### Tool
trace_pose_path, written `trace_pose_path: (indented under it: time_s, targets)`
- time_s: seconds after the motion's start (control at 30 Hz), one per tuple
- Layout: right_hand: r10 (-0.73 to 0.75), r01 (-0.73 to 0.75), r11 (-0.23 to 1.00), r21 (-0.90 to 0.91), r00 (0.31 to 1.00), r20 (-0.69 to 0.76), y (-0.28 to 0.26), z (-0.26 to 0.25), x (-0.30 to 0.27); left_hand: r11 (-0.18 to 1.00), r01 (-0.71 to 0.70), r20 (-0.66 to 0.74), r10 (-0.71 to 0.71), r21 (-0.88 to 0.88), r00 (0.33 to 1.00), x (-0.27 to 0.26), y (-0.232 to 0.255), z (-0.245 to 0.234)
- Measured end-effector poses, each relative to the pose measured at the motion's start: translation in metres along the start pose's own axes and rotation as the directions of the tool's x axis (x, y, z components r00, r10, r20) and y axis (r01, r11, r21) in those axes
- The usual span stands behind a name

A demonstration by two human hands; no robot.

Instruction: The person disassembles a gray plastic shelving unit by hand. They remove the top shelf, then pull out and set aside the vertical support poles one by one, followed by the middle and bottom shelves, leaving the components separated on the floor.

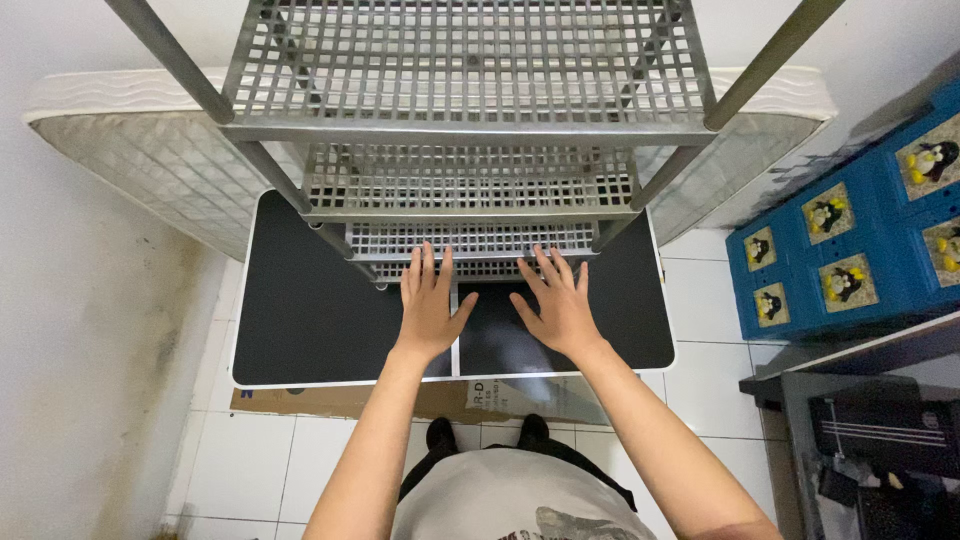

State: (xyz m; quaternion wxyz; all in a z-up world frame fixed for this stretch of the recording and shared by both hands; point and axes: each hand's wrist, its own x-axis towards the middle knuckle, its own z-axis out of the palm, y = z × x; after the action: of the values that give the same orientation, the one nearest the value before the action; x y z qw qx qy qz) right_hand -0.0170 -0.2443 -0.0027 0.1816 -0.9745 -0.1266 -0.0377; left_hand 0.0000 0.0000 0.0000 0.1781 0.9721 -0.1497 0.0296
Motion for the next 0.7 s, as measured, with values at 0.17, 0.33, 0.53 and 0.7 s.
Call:
trace_pose_path:
  time_s: [0.17,0.33,0.53,0.7]
  targets:
    - [-0.024,0.029,0.998,0.054,0.996,-0.086,-0.002,-0.008,-0.002,0.996,-0.036,-0.083,0.03,-0.076,0.996,-0.002,0.007,-0.006]
    - [-0.032,0.041,0.997,0.068,0.991,-0.131,-0.003,-0.011,-0.002,0.996,-0.049,-0.107,0.041,-0.072,0.993,-0.002,0.01,-0.006]
    - [-0.058,0.079,0.991,0.106,0.98,-0.19,-0.012,-0.028,-0.001,0.991,-0.107,-0.171,0.092,-0.084,0.981,0.0,0.022,-0.022]
    - [-0.104,0.203,0.959,0.197,0.901,-0.421,-0.025,-0.086,0.008,0.895,-0.267,-0.25,0.184,-0.358,0.951,0.015,0.054,-0.077]
